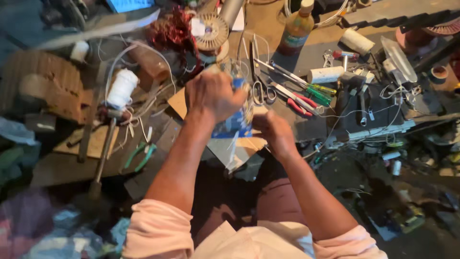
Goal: The person first handles a motor stator on the workbench, then works on the wire leads of a blue winding machine, wrapping and securing the wires with tape by hand. They use pliers to cut and trim the wire ends and continue arranging the leads.
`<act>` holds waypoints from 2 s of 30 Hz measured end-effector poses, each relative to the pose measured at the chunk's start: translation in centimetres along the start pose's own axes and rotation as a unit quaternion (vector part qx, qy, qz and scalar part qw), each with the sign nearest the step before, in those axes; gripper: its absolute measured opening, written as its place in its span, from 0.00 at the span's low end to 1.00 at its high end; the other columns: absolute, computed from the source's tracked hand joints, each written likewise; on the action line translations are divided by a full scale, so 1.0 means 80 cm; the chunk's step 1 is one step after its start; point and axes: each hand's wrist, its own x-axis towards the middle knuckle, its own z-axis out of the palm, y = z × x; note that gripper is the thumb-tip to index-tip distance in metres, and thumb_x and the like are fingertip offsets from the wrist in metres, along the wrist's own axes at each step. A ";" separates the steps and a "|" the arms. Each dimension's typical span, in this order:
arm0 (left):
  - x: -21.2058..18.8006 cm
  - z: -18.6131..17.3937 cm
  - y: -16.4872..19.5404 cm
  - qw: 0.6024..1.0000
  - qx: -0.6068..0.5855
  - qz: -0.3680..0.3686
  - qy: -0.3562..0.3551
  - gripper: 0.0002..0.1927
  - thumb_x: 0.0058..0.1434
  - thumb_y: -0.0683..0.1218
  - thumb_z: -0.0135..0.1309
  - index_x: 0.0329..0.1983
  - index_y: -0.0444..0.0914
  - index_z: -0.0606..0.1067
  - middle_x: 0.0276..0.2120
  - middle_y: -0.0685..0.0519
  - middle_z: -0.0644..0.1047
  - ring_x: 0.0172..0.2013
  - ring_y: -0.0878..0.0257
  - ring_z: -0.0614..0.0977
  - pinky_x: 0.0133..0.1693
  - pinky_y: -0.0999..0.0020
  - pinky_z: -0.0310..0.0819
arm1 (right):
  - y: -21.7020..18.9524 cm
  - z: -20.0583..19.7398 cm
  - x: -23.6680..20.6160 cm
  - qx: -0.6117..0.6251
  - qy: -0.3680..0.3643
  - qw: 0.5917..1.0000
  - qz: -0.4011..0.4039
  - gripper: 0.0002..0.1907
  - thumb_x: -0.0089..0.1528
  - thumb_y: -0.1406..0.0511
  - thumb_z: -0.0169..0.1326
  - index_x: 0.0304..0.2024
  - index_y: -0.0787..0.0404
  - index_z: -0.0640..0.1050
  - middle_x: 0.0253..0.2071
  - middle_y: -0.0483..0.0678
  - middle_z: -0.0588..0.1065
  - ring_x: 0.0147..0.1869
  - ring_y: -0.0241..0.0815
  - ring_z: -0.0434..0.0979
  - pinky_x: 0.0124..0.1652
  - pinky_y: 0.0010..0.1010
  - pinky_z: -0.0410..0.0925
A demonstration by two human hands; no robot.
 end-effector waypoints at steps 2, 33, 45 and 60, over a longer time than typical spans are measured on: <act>-0.005 0.012 0.004 0.999 0.030 0.018 -0.020 0.20 0.51 0.59 0.55 0.24 0.37 0.81 0.27 0.37 0.81 0.31 0.40 0.84 0.35 0.44 0.77 | -0.002 -0.009 -0.009 -0.155 0.008 0.986 -0.057 0.20 0.67 0.54 0.49 0.50 0.63 0.78 0.46 0.48 0.80 0.48 0.35 0.80 0.41 0.29 0.73; 0.009 0.066 -0.016 0.998 -0.015 0.025 -0.055 0.30 0.55 0.70 0.58 0.35 0.38 0.78 0.32 0.40 0.81 0.34 0.39 0.82 0.35 0.43 0.75 | -0.035 0.019 -0.019 -0.456 0.036 0.830 -0.320 0.24 0.50 0.59 0.71 0.43 0.64 0.79 0.28 0.49 0.75 0.25 0.40 0.74 0.27 0.31 0.67; -0.014 0.079 0.014 0.993 -0.043 0.003 -0.110 0.29 0.52 0.68 0.61 0.35 0.38 0.76 0.33 0.41 0.81 0.39 0.41 0.82 0.38 0.44 0.74 | -0.047 0.043 -0.040 -0.642 0.000 0.634 -0.431 0.25 0.45 0.53 0.71 0.40 0.52 0.77 0.28 0.42 0.70 0.28 0.43 0.73 0.27 0.39 0.59; -0.029 0.091 -0.004 0.996 -0.079 0.027 -0.015 0.26 0.55 0.67 0.61 0.34 0.40 0.75 0.31 0.46 0.81 0.35 0.43 0.82 0.34 0.45 0.72 | -0.028 0.060 -0.038 -0.641 0.038 0.606 -0.470 0.26 0.48 0.48 0.70 0.41 0.54 0.79 0.26 0.42 0.69 0.27 0.44 0.70 0.29 0.38 0.58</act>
